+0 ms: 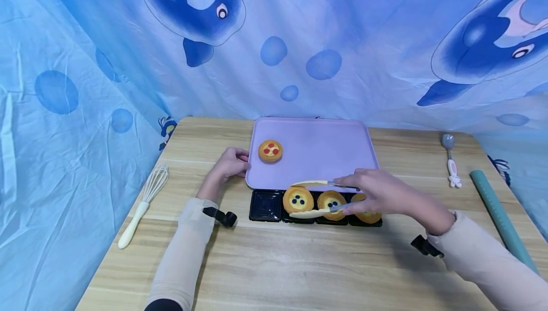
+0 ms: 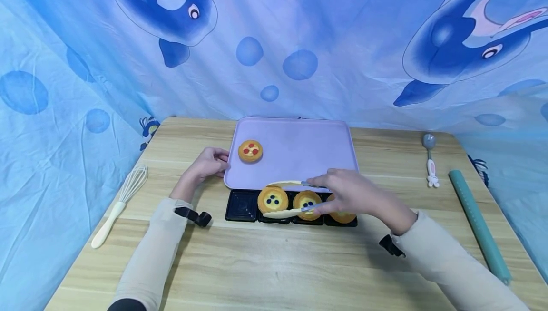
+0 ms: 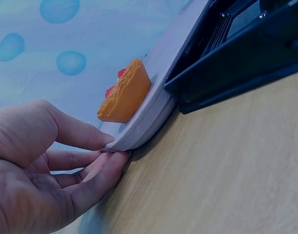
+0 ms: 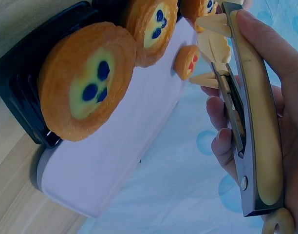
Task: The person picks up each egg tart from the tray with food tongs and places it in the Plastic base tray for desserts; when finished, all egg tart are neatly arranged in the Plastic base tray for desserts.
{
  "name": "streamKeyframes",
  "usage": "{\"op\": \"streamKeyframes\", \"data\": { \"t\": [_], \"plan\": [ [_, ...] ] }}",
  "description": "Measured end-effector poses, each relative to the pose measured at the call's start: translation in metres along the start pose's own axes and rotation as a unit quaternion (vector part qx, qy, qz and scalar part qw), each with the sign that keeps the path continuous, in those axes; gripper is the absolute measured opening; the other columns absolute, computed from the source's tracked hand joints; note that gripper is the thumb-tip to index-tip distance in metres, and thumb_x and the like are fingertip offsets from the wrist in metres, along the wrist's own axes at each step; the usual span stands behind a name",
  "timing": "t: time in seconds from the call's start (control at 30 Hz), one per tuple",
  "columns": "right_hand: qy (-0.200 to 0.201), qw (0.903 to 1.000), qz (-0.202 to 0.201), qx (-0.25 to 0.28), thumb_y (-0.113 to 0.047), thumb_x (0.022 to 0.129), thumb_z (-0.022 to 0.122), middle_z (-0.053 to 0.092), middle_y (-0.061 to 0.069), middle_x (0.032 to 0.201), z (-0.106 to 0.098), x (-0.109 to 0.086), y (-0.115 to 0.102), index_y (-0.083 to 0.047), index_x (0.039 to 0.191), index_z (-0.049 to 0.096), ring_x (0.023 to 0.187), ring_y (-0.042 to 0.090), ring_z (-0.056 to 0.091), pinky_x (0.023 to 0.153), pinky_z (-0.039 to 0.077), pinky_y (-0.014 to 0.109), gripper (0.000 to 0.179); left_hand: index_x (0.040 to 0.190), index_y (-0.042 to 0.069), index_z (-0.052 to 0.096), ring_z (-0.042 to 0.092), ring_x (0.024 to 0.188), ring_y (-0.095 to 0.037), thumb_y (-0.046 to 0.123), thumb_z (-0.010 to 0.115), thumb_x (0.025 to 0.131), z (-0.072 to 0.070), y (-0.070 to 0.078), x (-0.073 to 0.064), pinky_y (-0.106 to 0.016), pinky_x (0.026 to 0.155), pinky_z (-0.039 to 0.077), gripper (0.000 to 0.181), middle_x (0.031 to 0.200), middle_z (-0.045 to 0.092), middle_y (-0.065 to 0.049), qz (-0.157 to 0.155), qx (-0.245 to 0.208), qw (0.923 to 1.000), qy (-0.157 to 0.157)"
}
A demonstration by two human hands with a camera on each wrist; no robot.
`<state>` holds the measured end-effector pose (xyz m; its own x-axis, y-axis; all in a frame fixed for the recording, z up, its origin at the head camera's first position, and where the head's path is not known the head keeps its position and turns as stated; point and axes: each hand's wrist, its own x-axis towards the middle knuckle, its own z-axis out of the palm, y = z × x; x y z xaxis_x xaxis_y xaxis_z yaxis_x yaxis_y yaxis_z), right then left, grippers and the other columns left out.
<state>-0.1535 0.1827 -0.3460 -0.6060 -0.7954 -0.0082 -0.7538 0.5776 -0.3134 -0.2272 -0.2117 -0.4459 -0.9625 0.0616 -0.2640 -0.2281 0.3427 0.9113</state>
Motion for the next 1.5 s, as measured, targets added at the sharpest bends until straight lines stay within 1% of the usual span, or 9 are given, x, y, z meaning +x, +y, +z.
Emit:
{"op": "streamKeyframes", "data": {
  "t": [0.2, 0.37, 0.6, 0.8, 0.97, 1.07, 1.2, 1.43, 1.5],
  "plan": [
    [-0.008, 0.9999, -0.012, 0.002, -0.04, 0.082, 0.081, 0.069, 0.002, 0.114, 0.004, 0.0, -0.003, -0.007, 0.13, 0.066, 0.074, 0.005, 0.049, 0.057, 0.042, 0.022, 0.06, 0.128, -0.014, 0.052, 0.06, 0.077, -0.022, -0.009, 0.061, 0.084, 0.0, 0.001, 0.0, -0.033, 0.062, 0.062, 0.045, 0.103, 0.052, -0.018, 0.003, 0.004, 1.0, 0.0],
    [-0.01, 0.9997, -0.021, -0.011, -0.043, 0.082, 0.08, 0.068, 0.004, 0.121, 0.008, 0.002, -0.002, -0.007, 0.13, 0.066, 0.077, 0.008, 0.052, 0.059, 0.044, 0.023, 0.061, 0.128, -0.013, 0.052, 0.059, 0.077, -0.023, -0.009, 0.061, 0.084, 0.0, 0.0, 0.0, -0.033, 0.062, 0.062, 0.045, 0.104, 0.052, -0.018, 0.0, 0.002, 1.0, 0.001],
    [-0.008, 0.9997, -0.018, -0.017, -0.043, 0.082, 0.08, 0.068, 0.004, 0.122, 0.008, 0.003, 0.0, -0.007, 0.13, 0.066, 0.076, 0.007, 0.051, 0.06, 0.044, 0.024, 0.062, 0.129, -0.013, 0.052, 0.06, 0.078, -0.023, -0.008, 0.061, 0.085, -0.001, 0.001, 0.0, -0.033, 0.063, 0.062, 0.046, 0.105, 0.052, -0.018, 0.003, 0.0, 1.0, -0.001],
    [-0.01, 0.9998, -0.011, -0.012, -0.043, 0.082, 0.08, 0.069, 0.004, 0.117, 0.007, 0.003, 0.0, -0.005, 0.13, 0.065, 0.076, 0.007, 0.051, 0.059, 0.044, 0.024, 0.063, 0.129, -0.012, 0.051, 0.059, 0.078, -0.023, -0.008, 0.061, 0.085, -0.001, 0.002, -0.001, -0.033, 0.062, 0.061, 0.046, 0.106, 0.051, -0.019, 0.001, 0.001, 1.0, -0.001],
    [-0.016, 0.9998, -0.001, -0.01, -0.051, 0.078, 0.08, 0.065, 0.008, 0.126, 0.007, 0.001, 0.0, -0.004, 0.135, 0.061, 0.091, 0.016, 0.059, 0.066, 0.05, 0.031, 0.076, 0.128, -0.014, 0.052, 0.06, 0.075, -0.021, -0.008, 0.06, 0.084, -0.002, 0.001, 0.0, -0.032, 0.06, 0.061, 0.045, 0.103, 0.052, -0.017, 0.003, -0.006, 1.0, -0.002],
    [-0.018, 0.9998, 0.011, 0.001, -0.055, 0.075, 0.082, 0.062, 0.009, 0.132, 0.007, 0.0, -0.001, -0.004, 0.139, 0.057, 0.097, 0.019, 0.059, 0.07, 0.051, 0.033, 0.085, 0.127, -0.014, 0.052, 0.06, 0.073, -0.02, -0.008, 0.06, 0.084, -0.002, 0.0, 0.001, -0.032, 0.06, 0.061, 0.044, 0.101, 0.052, -0.017, 0.005, -0.01, 0.9999, -0.005],
    [-0.013, 0.9994, 0.024, 0.018, -0.061, 0.073, 0.08, 0.062, 0.009, 0.131, 0.005, 0.0, 0.0, -0.004, 0.141, 0.055, 0.091, 0.014, 0.056, 0.069, 0.05, 0.031, 0.091, 0.127, -0.014, 0.053, 0.061, 0.072, -0.02, -0.008, 0.06, 0.084, -0.002, 0.0, 0.002, -0.031, 0.06, 0.061, 0.044, 0.102, 0.053, -0.018, 0.003, -0.012, 0.9999, -0.007],
    [0.006, 0.9993, 0.031, 0.021, -0.055, 0.072, 0.084, 0.064, 0.006, 0.127, -0.002, 0.0, 0.002, -0.003, 0.14, 0.055, 0.09, 0.012, 0.055, 0.067, 0.047, 0.029, 0.09, 0.127, -0.015, 0.052, 0.06, 0.071, -0.02, -0.009, 0.061, 0.084, -0.002, -0.002, 0.003, -0.031, 0.059, 0.061, 0.044, 0.101, 0.052, -0.017, 0.004, -0.016, 0.9998, -0.009],
    [0.011, 0.9989, 0.04, 0.023, -0.059, 0.072, 0.082, 0.064, 0.007, 0.126, -0.007, 0.0, 0.002, -0.003, 0.141, 0.055, 0.09, 0.012, 0.056, 0.069, 0.048, 0.029, 0.093, 0.127, -0.014, 0.052, 0.06, 0.071, -0.02, -0.009, 0.061, 0.084, -0.002, -0.002, 0.002, -0.031, 0.059, 0.061, 0.044, 0.101, 0.052, -0.017, 0.002, -0.016, 0.9998, -0.008]
  ]
}}
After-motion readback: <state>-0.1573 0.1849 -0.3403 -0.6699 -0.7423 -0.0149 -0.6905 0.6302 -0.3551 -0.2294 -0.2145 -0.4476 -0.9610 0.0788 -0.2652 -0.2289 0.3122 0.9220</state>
